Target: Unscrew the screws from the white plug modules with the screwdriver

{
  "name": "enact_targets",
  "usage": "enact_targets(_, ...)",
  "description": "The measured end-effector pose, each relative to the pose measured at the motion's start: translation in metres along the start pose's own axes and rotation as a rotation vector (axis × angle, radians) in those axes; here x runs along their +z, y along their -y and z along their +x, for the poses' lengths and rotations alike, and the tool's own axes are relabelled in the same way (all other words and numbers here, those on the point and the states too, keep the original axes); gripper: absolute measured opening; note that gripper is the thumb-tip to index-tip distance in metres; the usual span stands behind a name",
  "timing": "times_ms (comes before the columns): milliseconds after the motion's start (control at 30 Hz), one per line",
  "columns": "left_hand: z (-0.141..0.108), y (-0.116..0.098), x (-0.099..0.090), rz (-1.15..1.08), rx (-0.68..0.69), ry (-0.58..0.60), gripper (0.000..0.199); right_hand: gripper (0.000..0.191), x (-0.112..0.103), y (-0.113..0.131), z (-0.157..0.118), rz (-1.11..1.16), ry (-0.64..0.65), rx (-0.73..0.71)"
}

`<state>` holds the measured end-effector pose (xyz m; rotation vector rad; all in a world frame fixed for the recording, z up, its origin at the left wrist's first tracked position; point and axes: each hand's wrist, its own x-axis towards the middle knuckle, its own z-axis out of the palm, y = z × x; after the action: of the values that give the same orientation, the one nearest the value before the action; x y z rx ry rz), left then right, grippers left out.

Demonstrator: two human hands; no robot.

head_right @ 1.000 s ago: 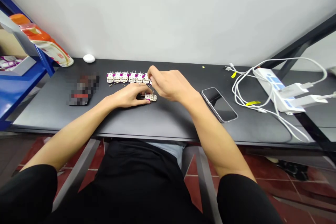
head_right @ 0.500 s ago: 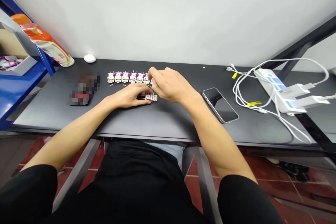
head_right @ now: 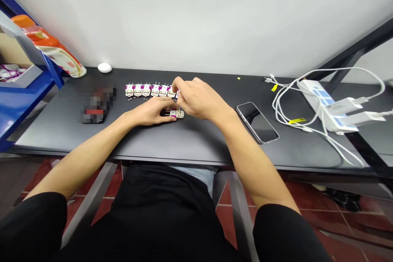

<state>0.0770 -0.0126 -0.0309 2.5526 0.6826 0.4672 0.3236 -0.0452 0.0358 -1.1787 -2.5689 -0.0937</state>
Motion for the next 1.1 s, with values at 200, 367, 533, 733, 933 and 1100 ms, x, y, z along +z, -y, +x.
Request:
enact_targets(200, 0.0005, 0.0003, 0.0005, -0.003, -0.005, 0.0, 0.03, 0.029, -0.0016, -0.0001, -0.0013, 0.027, -0.005, -0.005)
enact_targets(367, 0.0, 0.0, 0.0003, -0.01, -0.01, -0.008, 0.031, 0.035, -0.0012, 0.0001, -0.0005, -0.003, 0.019, 0.07)
enact_targets(533, 0.0007, -0.0009, -0.0007, -0.016, -0.017, 0.007, 0.033, 0.03, 0.0002, -0.0008, -0.001, 0.052, -0.015, -0.005)
enact_targets(733, 0.0002, -0.0014, -0.0007, -0.022, -0.022, 0.011, 0.031, 0.027, -0.0024, -0.002, -0.0014, 0.042, -0.006, 0.016)
enact_targets(933, -0.0001, 0.0004, -0.0001, -0.012, -0.014, 0.007, 0.031, 0.03, 0.0008, -0.0031, -0.0009, 0.073, 0.003, 0.05)
enact_targets(1100, 0.0005, 0.0004, -0.0002, -0.004, -0.008, 0.002, 0.029, 0.03, 0.0015, -0.004, -0.002, 0.118, -0.005, 0.003)
